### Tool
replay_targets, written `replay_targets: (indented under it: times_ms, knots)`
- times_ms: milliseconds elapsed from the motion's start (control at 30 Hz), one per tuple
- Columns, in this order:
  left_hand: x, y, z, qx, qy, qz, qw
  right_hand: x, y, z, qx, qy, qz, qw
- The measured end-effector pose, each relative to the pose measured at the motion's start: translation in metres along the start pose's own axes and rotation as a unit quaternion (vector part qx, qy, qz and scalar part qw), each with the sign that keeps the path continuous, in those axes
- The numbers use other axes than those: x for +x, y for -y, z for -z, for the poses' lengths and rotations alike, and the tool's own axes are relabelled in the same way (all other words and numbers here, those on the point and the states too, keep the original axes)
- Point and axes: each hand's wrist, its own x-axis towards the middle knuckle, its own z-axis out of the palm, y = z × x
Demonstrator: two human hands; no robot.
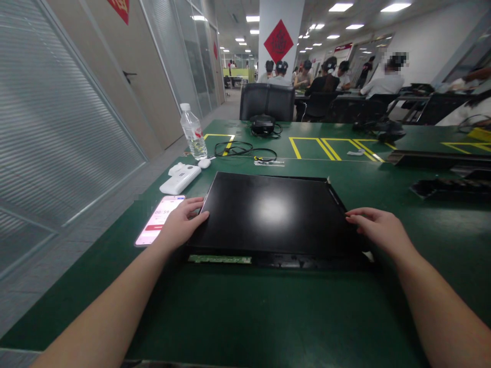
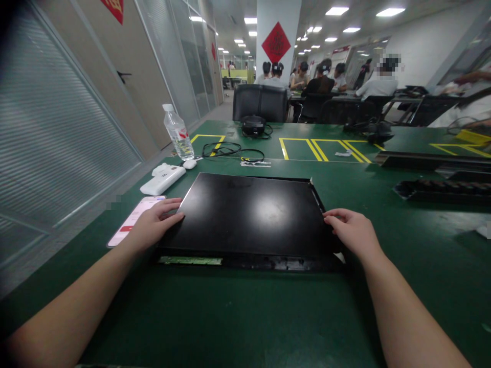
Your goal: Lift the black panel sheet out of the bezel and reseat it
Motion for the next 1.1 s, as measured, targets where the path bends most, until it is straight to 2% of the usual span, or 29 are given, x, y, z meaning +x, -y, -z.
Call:
replay_targets:
  times_ms: [567,1100]
  knots:
    - [0.0,0.002,-0.005,0.082,0.026,-0.029,0.996,0.0,-0.001,0.001,0.035,-0.002,-0.001,0.999]
    - [0.002,0.016,-0.009,0.089,0.004,-0.033,0.995,0.001,-0.001,0.0,0.082,-0.004,-0.014,0.996]
